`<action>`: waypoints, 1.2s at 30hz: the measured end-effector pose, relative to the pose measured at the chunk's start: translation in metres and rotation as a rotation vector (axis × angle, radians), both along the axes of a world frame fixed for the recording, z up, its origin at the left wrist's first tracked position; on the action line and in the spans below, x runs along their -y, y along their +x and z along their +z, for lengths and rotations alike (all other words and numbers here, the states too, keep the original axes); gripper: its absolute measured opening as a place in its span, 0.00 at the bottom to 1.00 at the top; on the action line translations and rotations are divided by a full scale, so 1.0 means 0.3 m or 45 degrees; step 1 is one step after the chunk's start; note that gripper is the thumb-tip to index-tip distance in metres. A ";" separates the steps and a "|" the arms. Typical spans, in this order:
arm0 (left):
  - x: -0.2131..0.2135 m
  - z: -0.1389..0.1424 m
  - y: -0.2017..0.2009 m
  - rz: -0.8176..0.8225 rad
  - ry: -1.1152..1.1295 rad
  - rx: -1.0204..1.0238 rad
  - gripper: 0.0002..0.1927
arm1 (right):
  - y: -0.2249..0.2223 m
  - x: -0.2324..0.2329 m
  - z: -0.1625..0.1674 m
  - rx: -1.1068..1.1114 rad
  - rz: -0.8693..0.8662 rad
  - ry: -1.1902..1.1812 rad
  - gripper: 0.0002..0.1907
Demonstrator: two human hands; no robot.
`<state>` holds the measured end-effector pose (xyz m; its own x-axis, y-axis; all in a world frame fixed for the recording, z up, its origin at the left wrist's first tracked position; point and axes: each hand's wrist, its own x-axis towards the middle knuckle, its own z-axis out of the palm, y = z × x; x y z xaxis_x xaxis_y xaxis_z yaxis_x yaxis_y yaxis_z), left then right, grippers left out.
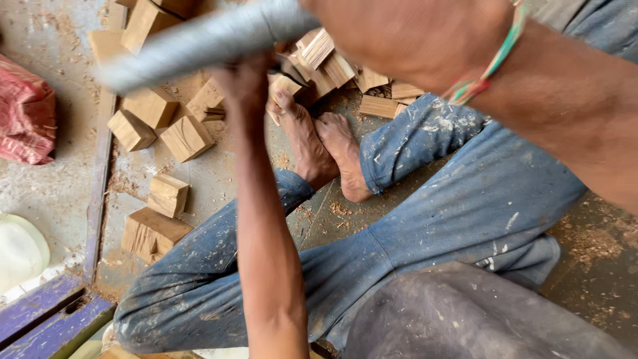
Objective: The person carves wood blocks using a chisel and a metal pipe as a hammer. They place the wood blocks against another metal pipe on the floor and chip away at the corners and sides to shape them.
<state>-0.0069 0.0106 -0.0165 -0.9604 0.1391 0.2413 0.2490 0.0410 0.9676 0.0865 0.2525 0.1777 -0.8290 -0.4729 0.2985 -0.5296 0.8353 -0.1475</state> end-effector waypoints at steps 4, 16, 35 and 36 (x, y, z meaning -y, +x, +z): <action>-0.080 -0.131 0.066 0.022 -0.239 0.095 0.09 | -0.020 -0.001 -0.044 -0.036 -0.015 0.040 0.06; -0.031 -0.014 0.132 0.019 -0.106 0.158 0.13 | 0.210 0.052 -0.395 1.722 -0.324 -2.432 0.05; 0.098 0.097 0.122 0.027 0.416 -0.059 0.15 | 0.240 0.083 -0.639 2.031 -0.553 -2.951 0.08; 0.100 0.092 0.117 0.014 0.459 -0.053 0.15 | 0.241 0.085 -0.641 2.037 -0.575 -2.938 0.08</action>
<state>0.0281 -0.0194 0.0110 -0.9497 0.0277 0.3120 0.2900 -0.2984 0.9093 0.1588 0.2271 -0.0147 -0.6930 -0.4191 -0.5866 0.5963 -0.7905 -0.1397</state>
